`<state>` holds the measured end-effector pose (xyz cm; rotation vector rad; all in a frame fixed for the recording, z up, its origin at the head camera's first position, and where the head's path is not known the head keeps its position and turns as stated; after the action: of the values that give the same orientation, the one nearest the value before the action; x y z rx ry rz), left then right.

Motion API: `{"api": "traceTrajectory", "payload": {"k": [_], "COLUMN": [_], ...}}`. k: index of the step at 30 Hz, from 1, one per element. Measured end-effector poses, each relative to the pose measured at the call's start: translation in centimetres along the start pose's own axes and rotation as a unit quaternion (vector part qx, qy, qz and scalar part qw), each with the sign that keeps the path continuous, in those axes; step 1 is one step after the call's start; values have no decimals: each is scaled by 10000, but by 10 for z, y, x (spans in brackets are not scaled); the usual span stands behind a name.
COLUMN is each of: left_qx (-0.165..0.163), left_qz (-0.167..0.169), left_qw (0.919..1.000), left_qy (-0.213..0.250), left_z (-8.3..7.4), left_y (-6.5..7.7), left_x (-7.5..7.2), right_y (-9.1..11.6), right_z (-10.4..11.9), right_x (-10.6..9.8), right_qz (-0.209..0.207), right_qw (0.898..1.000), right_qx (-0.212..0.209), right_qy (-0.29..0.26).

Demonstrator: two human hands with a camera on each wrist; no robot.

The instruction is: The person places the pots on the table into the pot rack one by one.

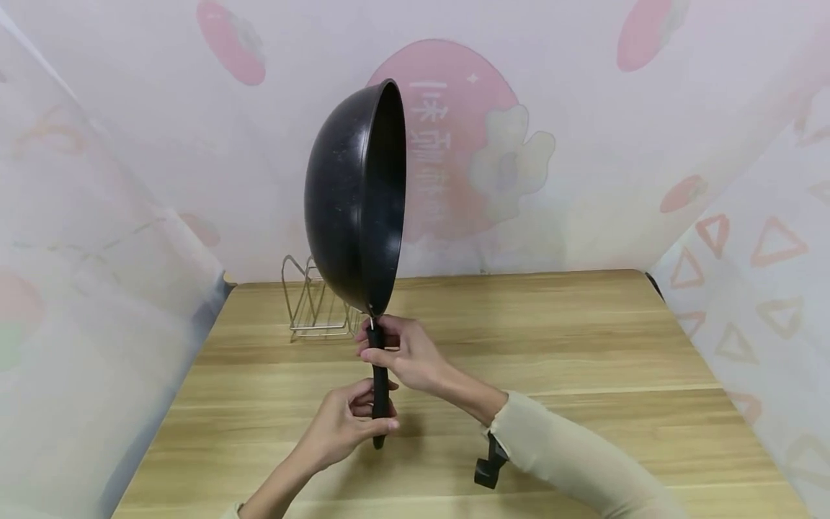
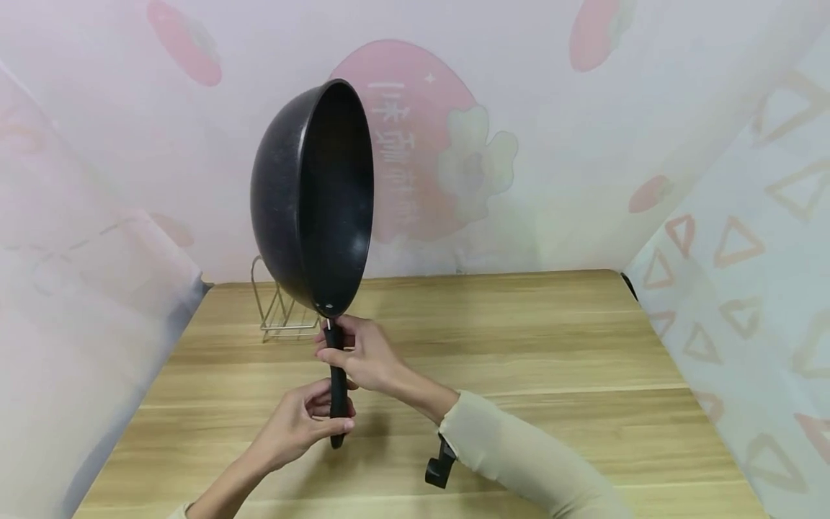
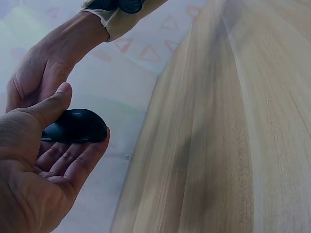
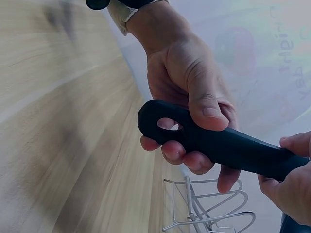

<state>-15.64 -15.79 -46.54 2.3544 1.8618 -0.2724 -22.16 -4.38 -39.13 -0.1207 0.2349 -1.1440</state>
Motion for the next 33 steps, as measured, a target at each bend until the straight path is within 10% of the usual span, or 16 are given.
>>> {"api": "traceTrajectory", "payload": {"k": [33], "left_qx": [-191], "left_qz": [-588], "left_qw": [9977], "left_qy": [-282], "left_z": [8], "left_y": [14], "left_x": [-50], "right_y": [-27], "right_z": [0], "right_x": [49], "right_qz": [335], "right_qw": [9986], "right_qx": [-14], "right_qy": [-404]}}
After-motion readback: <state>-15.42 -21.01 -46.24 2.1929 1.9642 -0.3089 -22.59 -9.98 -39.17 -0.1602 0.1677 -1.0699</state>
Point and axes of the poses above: each hand's wrist, its own y-axis away from the middle knuckle, its own x-axis out of the palm, z = x × y, the point moved 7 cm from there along -y, towards the middle knuckle, and after that the axes turned 9 degrees about -z, right-handed, at the moved point
